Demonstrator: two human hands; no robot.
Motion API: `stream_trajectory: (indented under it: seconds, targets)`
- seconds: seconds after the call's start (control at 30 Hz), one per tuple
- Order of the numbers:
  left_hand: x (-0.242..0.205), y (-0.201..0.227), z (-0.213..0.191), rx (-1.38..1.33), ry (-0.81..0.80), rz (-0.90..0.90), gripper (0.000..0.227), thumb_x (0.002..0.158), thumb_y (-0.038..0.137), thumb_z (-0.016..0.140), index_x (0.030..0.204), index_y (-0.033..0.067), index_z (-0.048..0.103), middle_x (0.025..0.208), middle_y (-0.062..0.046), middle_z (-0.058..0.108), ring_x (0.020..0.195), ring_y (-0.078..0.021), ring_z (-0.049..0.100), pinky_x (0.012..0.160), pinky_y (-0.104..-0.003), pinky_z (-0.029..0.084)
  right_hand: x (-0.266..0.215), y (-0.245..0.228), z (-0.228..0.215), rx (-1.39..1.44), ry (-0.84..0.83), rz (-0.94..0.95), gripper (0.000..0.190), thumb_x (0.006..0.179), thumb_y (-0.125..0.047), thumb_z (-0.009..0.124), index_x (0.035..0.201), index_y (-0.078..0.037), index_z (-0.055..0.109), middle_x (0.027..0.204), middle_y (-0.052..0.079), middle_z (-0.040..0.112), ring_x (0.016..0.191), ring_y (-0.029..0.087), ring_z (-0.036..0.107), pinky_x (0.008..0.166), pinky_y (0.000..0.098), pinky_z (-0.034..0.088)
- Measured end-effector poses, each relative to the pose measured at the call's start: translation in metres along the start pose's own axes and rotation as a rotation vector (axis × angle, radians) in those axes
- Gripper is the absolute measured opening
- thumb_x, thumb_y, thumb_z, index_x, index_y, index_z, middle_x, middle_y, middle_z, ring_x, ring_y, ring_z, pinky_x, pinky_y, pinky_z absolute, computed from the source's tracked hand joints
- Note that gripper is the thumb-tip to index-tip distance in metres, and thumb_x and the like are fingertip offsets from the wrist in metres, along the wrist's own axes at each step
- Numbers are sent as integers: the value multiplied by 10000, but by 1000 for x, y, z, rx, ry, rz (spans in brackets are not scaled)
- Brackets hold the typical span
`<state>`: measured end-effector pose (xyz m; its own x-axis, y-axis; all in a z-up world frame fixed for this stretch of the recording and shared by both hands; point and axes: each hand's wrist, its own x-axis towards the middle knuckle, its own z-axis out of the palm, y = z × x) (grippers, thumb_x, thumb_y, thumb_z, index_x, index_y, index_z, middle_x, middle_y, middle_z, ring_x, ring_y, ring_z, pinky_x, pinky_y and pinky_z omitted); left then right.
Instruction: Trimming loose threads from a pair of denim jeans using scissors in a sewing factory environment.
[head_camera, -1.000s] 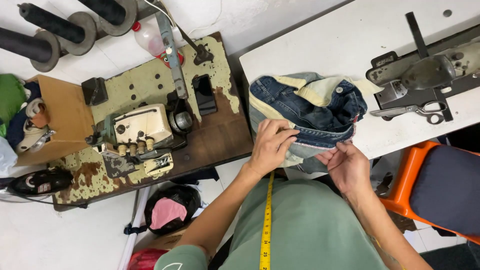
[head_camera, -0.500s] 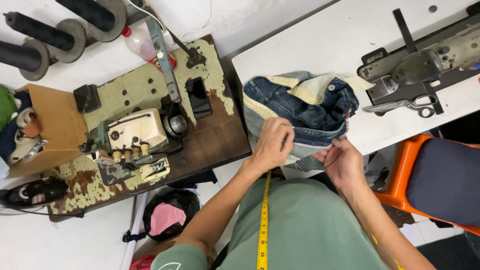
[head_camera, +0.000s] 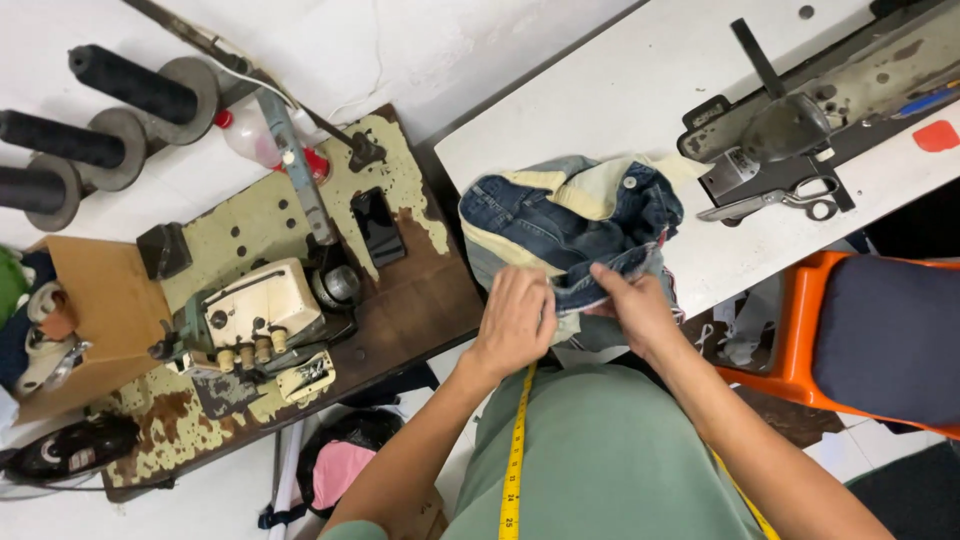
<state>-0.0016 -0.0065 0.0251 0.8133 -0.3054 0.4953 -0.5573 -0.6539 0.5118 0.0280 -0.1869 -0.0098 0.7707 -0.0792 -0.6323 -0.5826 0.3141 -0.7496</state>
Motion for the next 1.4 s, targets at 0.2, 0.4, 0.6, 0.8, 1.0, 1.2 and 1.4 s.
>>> stream_trajectory:
  seconds: [0.2,0.4,0.6,0.8,1.0,1.2,1.4]
  targets:
    - [-39,-98,-8,20,401,-440,79,950,20,497,876,51,496,979,-128,527,961,-352,557,906,-419,443,-10,-4,-3,-167,73,36,495,839,-212,849,1105,161,665,855,327,701,720,446,736,546,545,626]
    - [-43,-50,16,-340,-42,-380,333,997,315,621,1220,67,617,1268,-168,620,1285,-408,541,1139,-538,329,-23,-2,-40,-323,-155,217,490,931,-339,741,1008,143,700,873,330,750,807,357,759,746,444,614]
    - [-50,-30,37,-407,-177,-297,355,1020,422,608,1129,91,676,1166,-103,682,1212,-328,610,1135,-553,342,-1,-90,-100,-912,-203,116,528,917,-475,668,888,26,832,718,234,765,668,322,725,699,428,580]
    - [30,-15,42,-379,-100,-290,183,1049,284,603,1039,138,713,1016,-2,701,980,-216,702,919,-353,544,107,-109,-58,-830,107,-91,793,821,-743,800,1100,-2,757,916,210,731,832,342,736,677,403,603]
    - [64,46,98,-315,-12,-110,174,941,259,693,1026,107,690,1030,-78,661,1013,-298,682,908,-406,544,212,-75,-45,-1239,24,-74,469,679,-475,831,937,-83,821,870,212,752,881,402,748,651,464,580]
    - [35,32,173,-1739,150,-1083,454,998,180,560,1408,-15,573,1297,-108,634,1142,-209,637,1088,-411,508,152,-128,-13,40,-172,15,249,888,-152,807,858,-28,593,689,-21,461,515,174,687,485,330,633]
    - [106,22,120,-1855,1022,-916,198,959,19,713,856,179,767,926,-101,796,975,-299,769,1080,-496,527,126,-132,-63,294,-240,-160,94,975,-100,679,882,-81,676,862,130,774,741,245,788,700,405,687]
